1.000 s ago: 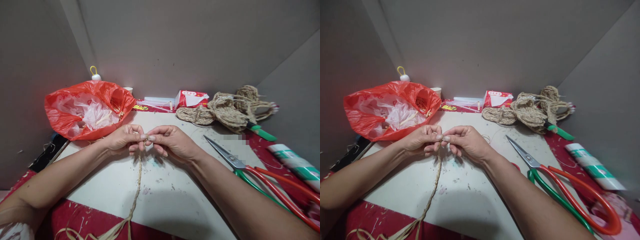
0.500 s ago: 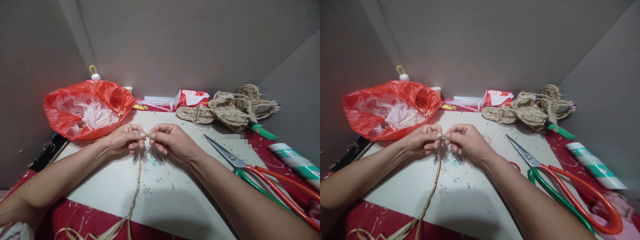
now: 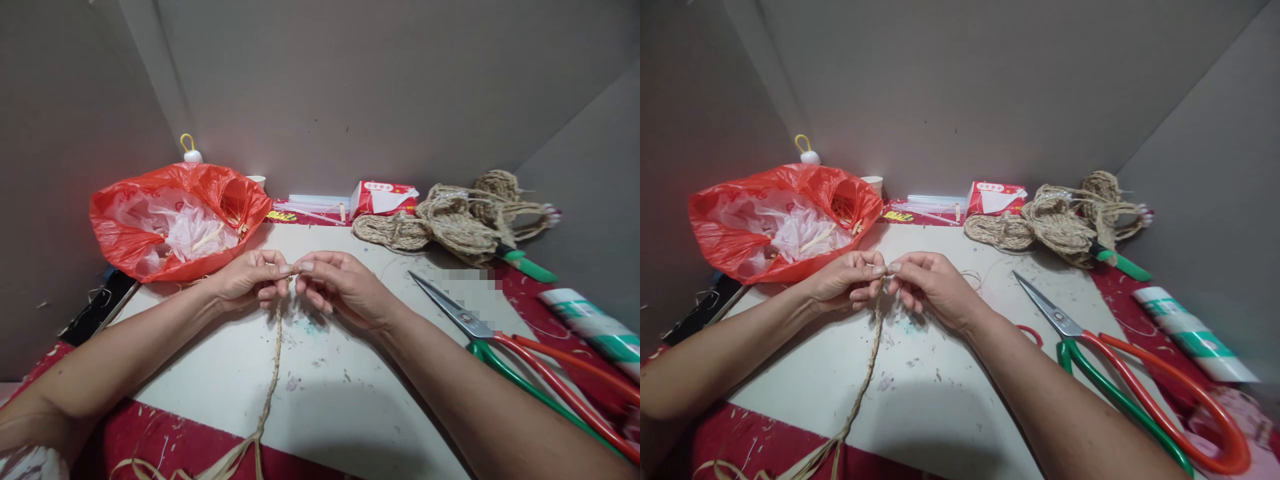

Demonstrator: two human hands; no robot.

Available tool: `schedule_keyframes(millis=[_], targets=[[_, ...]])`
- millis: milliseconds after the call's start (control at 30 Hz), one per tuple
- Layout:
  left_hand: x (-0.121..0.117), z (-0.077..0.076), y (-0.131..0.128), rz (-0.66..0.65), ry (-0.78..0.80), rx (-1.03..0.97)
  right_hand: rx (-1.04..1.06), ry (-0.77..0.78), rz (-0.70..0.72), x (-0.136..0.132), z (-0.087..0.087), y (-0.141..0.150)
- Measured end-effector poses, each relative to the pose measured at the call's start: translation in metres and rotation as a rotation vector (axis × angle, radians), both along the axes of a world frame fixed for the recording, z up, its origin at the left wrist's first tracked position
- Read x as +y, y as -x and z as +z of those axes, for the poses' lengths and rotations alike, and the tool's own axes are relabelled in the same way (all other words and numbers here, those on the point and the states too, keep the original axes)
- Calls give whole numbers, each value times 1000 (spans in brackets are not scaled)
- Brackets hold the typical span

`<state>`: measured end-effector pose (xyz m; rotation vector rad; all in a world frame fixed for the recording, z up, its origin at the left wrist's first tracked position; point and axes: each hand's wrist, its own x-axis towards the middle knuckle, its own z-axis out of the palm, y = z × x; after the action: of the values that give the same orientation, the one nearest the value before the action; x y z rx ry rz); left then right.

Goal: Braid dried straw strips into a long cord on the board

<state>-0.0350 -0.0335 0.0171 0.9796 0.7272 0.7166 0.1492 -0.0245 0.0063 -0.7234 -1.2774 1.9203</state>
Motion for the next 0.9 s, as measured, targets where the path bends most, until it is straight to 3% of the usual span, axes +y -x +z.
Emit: schedule_keyframes(millis=[433, 900], targets=[[-2, 2, -3, 9, -10, 43, 18, -44, 3, -1, -6, 3], [-1, 0, -1, 19, -18, -84, 38, -98, -68, -2, -6, 5]])
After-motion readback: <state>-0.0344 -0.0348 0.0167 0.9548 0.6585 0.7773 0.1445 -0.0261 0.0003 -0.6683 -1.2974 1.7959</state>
